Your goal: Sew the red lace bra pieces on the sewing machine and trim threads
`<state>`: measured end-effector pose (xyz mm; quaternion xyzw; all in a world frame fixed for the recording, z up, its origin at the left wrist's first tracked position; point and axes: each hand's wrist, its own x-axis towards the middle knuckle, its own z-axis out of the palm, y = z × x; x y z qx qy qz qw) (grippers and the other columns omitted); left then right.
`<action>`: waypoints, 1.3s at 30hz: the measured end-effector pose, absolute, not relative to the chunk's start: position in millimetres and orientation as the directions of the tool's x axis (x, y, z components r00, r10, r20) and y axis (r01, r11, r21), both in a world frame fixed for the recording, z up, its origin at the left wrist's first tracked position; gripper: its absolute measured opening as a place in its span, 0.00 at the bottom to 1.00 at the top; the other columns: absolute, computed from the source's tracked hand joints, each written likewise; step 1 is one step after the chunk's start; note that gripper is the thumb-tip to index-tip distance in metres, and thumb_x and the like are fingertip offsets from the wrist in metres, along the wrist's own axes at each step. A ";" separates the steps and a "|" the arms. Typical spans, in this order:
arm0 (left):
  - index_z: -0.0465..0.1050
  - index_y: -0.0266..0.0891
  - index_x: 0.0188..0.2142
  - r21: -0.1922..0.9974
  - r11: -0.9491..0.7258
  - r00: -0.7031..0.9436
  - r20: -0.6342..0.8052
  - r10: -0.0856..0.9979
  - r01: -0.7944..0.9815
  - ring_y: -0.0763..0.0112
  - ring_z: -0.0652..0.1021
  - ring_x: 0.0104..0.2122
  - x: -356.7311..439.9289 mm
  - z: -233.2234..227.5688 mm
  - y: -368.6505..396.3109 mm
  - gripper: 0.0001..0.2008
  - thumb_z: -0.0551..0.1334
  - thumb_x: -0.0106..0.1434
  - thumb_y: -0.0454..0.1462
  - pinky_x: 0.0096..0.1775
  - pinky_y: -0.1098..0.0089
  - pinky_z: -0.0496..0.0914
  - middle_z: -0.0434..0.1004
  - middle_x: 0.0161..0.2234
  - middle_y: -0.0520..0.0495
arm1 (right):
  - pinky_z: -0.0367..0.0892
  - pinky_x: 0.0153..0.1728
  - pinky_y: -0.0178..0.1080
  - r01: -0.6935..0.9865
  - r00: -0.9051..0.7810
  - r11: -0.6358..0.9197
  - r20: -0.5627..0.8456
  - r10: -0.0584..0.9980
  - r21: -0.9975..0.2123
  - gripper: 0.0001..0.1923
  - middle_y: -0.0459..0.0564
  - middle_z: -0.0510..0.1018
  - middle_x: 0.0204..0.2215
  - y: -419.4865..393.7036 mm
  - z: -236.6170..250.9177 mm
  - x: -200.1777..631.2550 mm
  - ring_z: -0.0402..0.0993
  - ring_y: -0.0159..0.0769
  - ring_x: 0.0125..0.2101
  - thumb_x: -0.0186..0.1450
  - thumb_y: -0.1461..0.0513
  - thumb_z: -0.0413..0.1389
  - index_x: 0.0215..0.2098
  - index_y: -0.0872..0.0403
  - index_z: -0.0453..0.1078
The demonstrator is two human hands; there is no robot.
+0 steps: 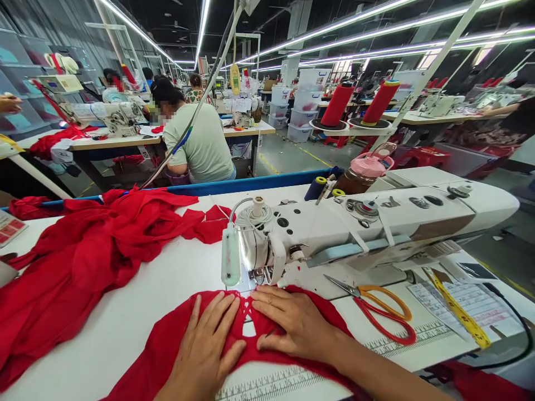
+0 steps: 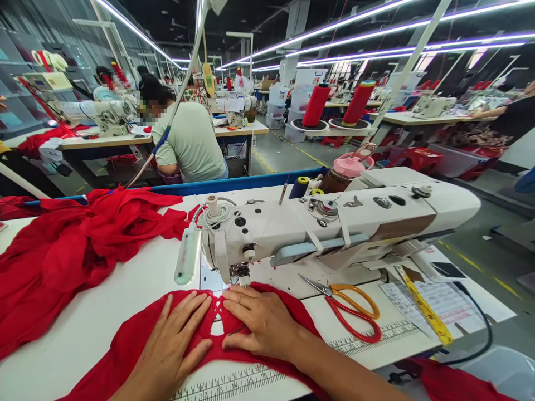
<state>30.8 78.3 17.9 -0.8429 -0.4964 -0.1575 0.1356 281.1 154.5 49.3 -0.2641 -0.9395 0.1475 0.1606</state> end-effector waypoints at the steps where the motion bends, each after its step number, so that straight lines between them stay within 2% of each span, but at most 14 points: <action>1: 0.59 0.40 0.67 -0.074 -0.472 0.460 0.401 0.792 0.878 0.65 0.65 0.64 29.9 17.8 78.7 0.29 0.56 0.72 0.48 0.69 0.56 0.30 0.69 0.63 0.49 | 0.67 0.60 0.50 0.449 -0.810 0.816 0.219 0.544 -0.364 0.34 0.56 0.73 0.59 155.3 50.1 281.5 0.67 0.48 0.61 0.66 0.42 0.59 0.58 0.58 0.71; 7: 0.57 0.40 0.68 -0.052 -0.478 0.458 0.392 0.798 0.877 0.62 0.68 0.63 27.8 16.2 78.7 0.30 0.57 0.71 0.49 0.70 0.54 0.37 0.69 0.63 0.47 | 0.68 0.59 0.50 0.452 -0.812 0.813 0.207 0.546 -0.367 0.35 0.57 0.72 0.60 155.4 51.4 283.2 0.67 0.49 0.62 0.66 0.42 0.58 0.60 0.57 0.70; 14: 0.55 0.40 0.69 -0.024 -0.477 0.455 0.352 0.818 0.878 0.62 0.66 0.63 28.0 21.1 77.9 0.32 0.57 0.71 0.48 0.70 0.55 0.35 0.68 0.64 0.47 | 0.69 0.58 0.50 0.453 -0.810 0.806 0.201 0.551 -0.380 0.35 0.57 0.73 0.60 154.8 49.8 283.4 0.66 0.49 0.62 0.66 0.41 0.58 0.61 0.56 0.69; 22: 0.52 0.38 0.70 -0.023 -0.507 0.490 0.296 0.820 0.862 0.62 0.61 0.67 24.5 31.3 77.3 0.36 0.58 0.69 0.52 0.69 0.57 0.31 0.64 0.66 0.49 | 0.68 0.58 0.51 0.428 -0.838 0.823 0.176 0.516 -0.373 0.42 0.59 0.70 0.62 156.8 53.0 285.5 0.65 0.51 0.62 0.63 0.37 0.58 0.61 0.59 0.68; 28: 0.51 0.39 0.71 -0.003 -0.511 0.489 0.293 0.822 0.860 0.58 0.63 0.65 23.3 29.0 76.9 0.37 0.58 0.69 0.52 0.69 0.51 0.41 0.64 0.66 0.46 | 0.67 0.59 0.52 0.425 -0.844 0.818 0.157 0.513 -0.387 0.40 0.60 0.68 0.63 157.1 53.5 286.5 0.62 0.51 0.64 0.64 0.41 0.59 0.63 0.59 0.66; 33: 0.51 0.40 0.70 -0.006 -0.511 0.492 0.282 0.824 0.859 0.59 0.63 0.66 23.5 29.2 76.4 0.37 0.58 0.69 0.52 0.69 0.53 0.35 0.64 0.66 0.48 | 0.64 0.61 0.51 0.421 -0.846 0.811 0.147 0.513 -0.407 0.39 0.60 0.68 0.63 156.9 54.4 286.8 0.61 0.50 0.65 0.64 0.43 0.60 0.64 0.57 0.65; 39: 0.50 0.41 0.71 0.033 -0.504 0.481 0.252 0.840 0.863 0.58 0.63 0.66 23.4 30.3 76.1 0.37 0.58 0.69 0.52 0.69 0.51 0.39 0.63 0.67 0.47 | 0.62 0.63 0.51 0.429 -0.851 0.816 0.129 0.509 -0.388 0.39 0.59 0.66 0.64 155.9 55.8 286.9 0.60 0.48 0.65 0.65 0.43 0.60 0.65 0.58 0.63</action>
